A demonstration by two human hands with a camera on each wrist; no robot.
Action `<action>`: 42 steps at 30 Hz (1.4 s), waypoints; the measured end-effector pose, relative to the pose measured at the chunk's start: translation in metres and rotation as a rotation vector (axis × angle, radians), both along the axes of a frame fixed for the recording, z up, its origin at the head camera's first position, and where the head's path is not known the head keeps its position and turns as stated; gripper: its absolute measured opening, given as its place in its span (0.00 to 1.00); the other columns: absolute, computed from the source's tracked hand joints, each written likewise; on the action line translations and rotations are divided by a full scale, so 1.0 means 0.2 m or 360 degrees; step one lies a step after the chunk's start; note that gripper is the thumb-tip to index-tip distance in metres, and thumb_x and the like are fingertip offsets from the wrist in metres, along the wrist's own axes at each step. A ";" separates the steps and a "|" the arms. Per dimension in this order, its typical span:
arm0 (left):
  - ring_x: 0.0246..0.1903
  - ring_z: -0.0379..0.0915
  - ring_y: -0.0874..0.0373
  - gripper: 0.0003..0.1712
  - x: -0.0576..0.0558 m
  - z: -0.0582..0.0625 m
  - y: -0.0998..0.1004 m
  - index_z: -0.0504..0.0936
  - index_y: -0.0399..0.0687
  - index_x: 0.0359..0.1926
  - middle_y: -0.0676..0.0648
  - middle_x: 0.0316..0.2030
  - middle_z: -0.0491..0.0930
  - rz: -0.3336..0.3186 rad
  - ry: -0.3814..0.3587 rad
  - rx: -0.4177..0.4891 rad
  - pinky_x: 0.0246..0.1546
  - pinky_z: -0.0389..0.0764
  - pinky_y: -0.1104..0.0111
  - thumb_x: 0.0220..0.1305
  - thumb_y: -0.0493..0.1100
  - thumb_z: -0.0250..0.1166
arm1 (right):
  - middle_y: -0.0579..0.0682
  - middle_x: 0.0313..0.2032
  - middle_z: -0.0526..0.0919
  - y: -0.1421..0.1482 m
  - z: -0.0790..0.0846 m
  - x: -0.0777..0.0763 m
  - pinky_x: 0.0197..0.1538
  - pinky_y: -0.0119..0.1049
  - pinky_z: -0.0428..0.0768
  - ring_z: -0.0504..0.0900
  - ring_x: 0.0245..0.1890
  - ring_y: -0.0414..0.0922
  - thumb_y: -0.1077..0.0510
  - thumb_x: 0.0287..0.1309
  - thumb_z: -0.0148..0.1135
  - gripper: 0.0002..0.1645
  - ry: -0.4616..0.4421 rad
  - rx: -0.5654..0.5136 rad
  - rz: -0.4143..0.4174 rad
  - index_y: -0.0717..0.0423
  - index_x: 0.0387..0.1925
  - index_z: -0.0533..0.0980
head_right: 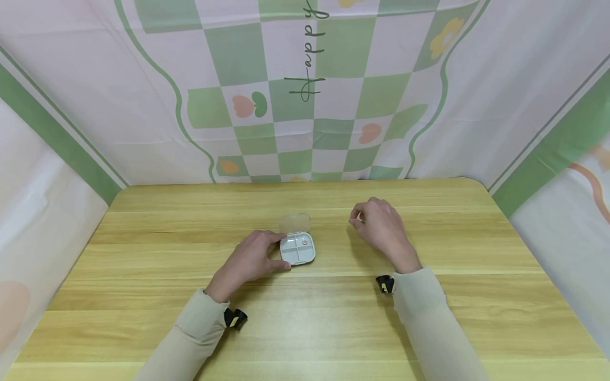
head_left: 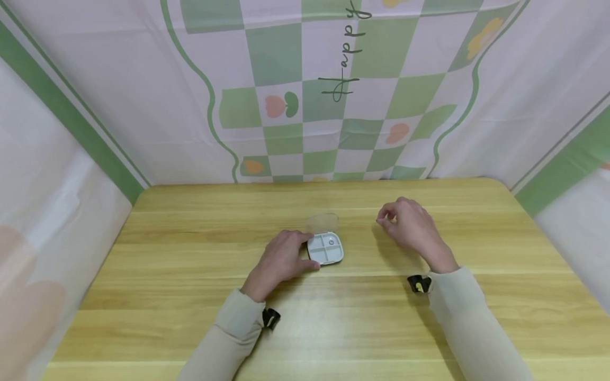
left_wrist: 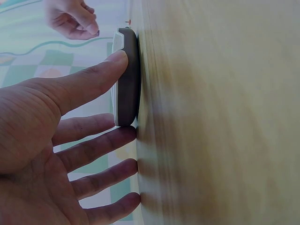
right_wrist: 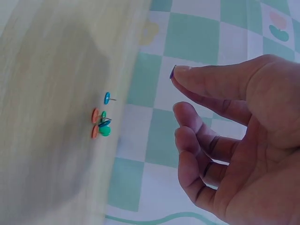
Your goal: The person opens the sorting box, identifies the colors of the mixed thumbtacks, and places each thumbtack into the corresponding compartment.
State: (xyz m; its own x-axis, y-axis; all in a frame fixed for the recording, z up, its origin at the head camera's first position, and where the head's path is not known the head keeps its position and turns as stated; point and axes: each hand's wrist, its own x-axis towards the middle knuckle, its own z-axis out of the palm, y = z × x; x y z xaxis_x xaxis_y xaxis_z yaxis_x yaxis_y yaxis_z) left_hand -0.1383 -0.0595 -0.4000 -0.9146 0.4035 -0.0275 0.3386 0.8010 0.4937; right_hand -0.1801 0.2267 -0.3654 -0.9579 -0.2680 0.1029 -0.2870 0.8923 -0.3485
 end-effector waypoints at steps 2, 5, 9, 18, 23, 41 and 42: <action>0.55 0.67 0.50 0.41 0.00 0.00 0.00 0.73 0.46 0.59 0.47 0.55 0.74 0.0001 -0.0001 0.0000 0.55 0.65 0.61 0.45 0.59 0.70 | 0.48 0.31 0.75 -0.01 0.00 0.00 0.33 0.41 0.67 0.70 0.31 0.47 0.56 0.55 0.60 0.05 0.0022 -0.0006 0.0015 0.50 0.30 0.81; 0.55 0.66 0.50 0.41 0.00 0.00 0.00 0.73 0.46 0.59 0.47 0.55 0.74 0.0000 -0.0002 0.0003 0.55 0.65 0.61 0.45 0.59 0.70 | 0.48 0.30 0.75 -0.02 0.01 0.01 0.33 0.41 0.67 0.70 0.31 0.47 0.56 0.55 0.60 0.05 0.0045 -0.0008 0.0033 0.50 0.30 0.81; 0.55 0.67 0.50 0.41 0.00 0.00 0.00 0.73 0.46 0.59 0.47 0.55 0.74 -0.0006 0.0004 0.0006 0.55 0.65 0.61 0.45 0.59 0.70 | 0.48 0.30 0.74 -0.03 0.02 0.02 0.33 0.41 0.67 0.70 0.31 0.47 0.55 0.54 0.60 0.04 0.0062 -0.0009 0.0042 0.49 0.30 0.80; 0.55 0.67 0.50 0.41 0.00 0.00 0.00 0.73 0.46 0.59 0.47 0.55 0.74 -0.0001 0.0008 -0.0003 0.54 0.66 0.61 0.45 0.59 0.70 | 0.47 0.30 0.74 -0.07 0.04 0.02 0.33 0.40 0.67 0.71 0.31 0.46 0.54 0.54 0.62 0.03 0.0085 -0.0003 0.0059 0.48 0.29 0.80; 0.54 0.67 0.50 0.41 0.00 0.00 0.00 0.73 0.46 0.59 0.47 0.55 0.74 -0.0004 0.0012 -0.0004 0.53 0.66 0.61 0.45 0.59 0.70 | 0.47 0.30 0.74 -0.07 0.04 0.03 0.32 0.40 0.67 0.70 0.31 0.46 0.54 0.54 0.62 0.03 0.0092 -0.0004 0.0064 0.48 0.29 0.80; 0.54 0.67 0.50 0.41 -0.01 0.00 -0.01 0.73 0.46 0.59 0.47 0.55 0.74 -0.0007 0.0010 -0.0016 0.54 0.66 0.61 0.45 0.59 0.70 | 0.46 0.30 0.74 -0.12 0.05 0.03 0.34 0.41 0.68 0.71 0.33 0.47 0.54 0.53 0.63 0.02 0.0162 0.0073 0.0144 0.46 0.29 0.80; 0.54 0.67 0.50 0.41 -0.01 0.00 -0.01 0.73 0.46 0.59 0.47 0.54 0.74 -0.0007 0.0012 -0.0017 0.53 0.66 0.61 0.45 0.59 0.70 | 0.46 0.30 0.74 -0.13 0.05 0.03 0.34 0.41 0.68 0.71 0.33 0.47 0.54 0.53 0.63 0.02 0.0159 0.0077 0.0149 0.46 0.29 0.80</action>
State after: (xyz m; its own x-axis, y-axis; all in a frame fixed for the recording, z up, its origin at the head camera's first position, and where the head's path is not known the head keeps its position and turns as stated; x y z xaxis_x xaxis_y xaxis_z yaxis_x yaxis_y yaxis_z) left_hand -0.1405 -0.0611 -0.3996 -0.9130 0.4073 -0.0249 0.3459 0.8048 0.4823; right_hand -0.1744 0.1999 -0.3555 -0.9140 -0.3629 0.1812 -0.4012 0.8749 -0.2712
